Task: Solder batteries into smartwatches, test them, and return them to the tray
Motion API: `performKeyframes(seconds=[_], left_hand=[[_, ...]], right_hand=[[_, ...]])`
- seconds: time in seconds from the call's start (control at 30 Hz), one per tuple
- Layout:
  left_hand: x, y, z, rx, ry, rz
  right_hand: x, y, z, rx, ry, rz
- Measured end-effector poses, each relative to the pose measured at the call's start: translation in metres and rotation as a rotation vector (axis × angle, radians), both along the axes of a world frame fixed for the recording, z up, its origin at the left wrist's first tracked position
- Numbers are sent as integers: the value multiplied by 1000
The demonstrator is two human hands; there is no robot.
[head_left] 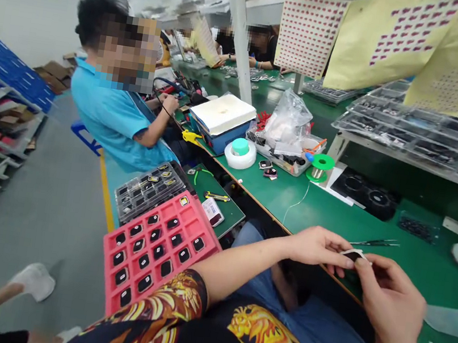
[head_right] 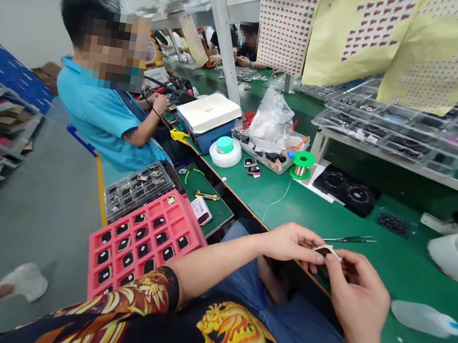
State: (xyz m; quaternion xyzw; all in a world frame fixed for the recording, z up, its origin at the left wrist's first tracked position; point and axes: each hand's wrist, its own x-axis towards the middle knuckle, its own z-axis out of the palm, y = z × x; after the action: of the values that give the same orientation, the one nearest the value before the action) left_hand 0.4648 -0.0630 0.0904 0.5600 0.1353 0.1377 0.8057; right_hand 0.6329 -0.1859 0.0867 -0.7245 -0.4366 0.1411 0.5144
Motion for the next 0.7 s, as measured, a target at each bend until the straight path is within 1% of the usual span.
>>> performKeyframes(seconds=[0.1,0.2,0.33,0.4,0.5,0.6,0.63,0.7], left_hand=[[0,2,1,-2,12,-10],[1,4,4,-30,27,-19],[1,4,6,-63,59,-15],[1,2,3,-47,67,-13],[5,1,-5,8,59,11],[8,5,-10,31,54,31],[8,7,-8,31,51,24],[3,8,0,41,34,0]], right_hand=[[1,-1,1,-6,-52,17],[3,-1,0,39,-133,3],[2,-2,0,98,-139,-12],[1,-3,0,107,-156,-20],[3,-4,-2,113,-174,-28],[9,0,-7,118,-155,-39],[10,3,-8,113,-155,-40],[7,6,-4,80,-159,-20]])
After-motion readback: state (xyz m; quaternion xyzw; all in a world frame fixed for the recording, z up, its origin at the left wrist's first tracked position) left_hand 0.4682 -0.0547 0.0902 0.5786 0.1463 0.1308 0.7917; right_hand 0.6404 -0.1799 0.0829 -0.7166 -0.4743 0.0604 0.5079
